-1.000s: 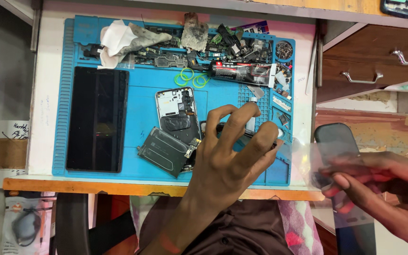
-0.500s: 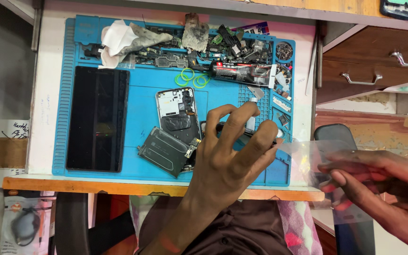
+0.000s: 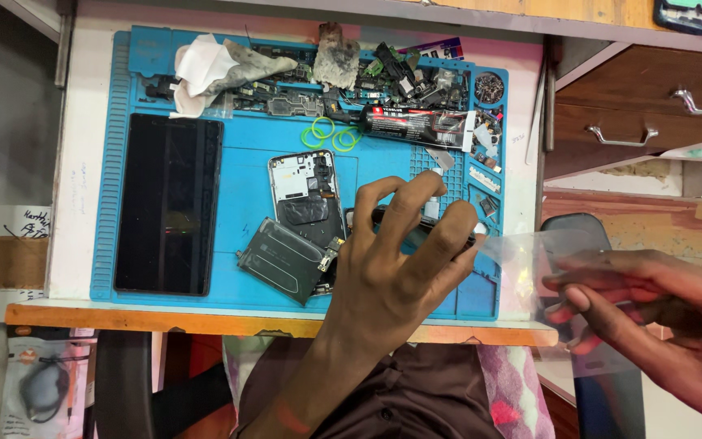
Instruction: The person prying open a phone casing by hand, removes the battery and internal components using a screwdriver, and applies a protective film to a screen.
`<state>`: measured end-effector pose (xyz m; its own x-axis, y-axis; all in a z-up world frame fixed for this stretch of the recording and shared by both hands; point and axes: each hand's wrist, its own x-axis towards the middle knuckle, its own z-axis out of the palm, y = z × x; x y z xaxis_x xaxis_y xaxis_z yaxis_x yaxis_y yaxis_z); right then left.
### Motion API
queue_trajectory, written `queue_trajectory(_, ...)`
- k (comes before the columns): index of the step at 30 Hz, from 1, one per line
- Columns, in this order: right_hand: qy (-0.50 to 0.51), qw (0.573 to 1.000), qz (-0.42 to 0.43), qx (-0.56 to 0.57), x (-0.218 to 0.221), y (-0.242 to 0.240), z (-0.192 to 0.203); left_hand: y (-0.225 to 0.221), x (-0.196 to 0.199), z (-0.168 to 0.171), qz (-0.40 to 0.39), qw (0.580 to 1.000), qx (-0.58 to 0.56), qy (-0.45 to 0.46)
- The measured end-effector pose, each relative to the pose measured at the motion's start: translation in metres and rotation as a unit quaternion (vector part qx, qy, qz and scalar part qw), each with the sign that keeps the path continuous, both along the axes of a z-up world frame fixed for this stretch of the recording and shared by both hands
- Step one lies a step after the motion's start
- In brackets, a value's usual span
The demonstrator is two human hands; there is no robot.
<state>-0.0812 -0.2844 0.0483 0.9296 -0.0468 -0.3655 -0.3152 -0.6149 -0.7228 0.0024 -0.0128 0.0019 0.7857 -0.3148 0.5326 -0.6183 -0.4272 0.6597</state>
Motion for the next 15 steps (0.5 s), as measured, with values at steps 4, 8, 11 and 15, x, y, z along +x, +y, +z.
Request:
queue_trajectory(4, -0.006, 0.999, -0.015, 0.031, -0.001, 0.013, 0.005, 0.000, 0.000, 0.001, -0.001, 1.000, 0.004, 0.000)
queue_trajectory(8, 0.011, 0.999, 0.031, -0.020, 0.007, 0.031, 0.027, -0.001, -0.001, 0.000, 0.009, 0.999, 0.030, -0.019)
queue_trajectory(11, -0.066, 0.987, 0.075, -0.126, 0.023, 0.048, 0.041, -0.007, 0.003, -0.004, -0.027, 0.999, 0.023, -0.005)
queue_trajectory(15, -0.072, 0.990, 0.041, -0.110, 0.067, 0.058, 0.034, -0.013, 0.017, -0.005, -0.100, 0.982, -0.138, 0.081)
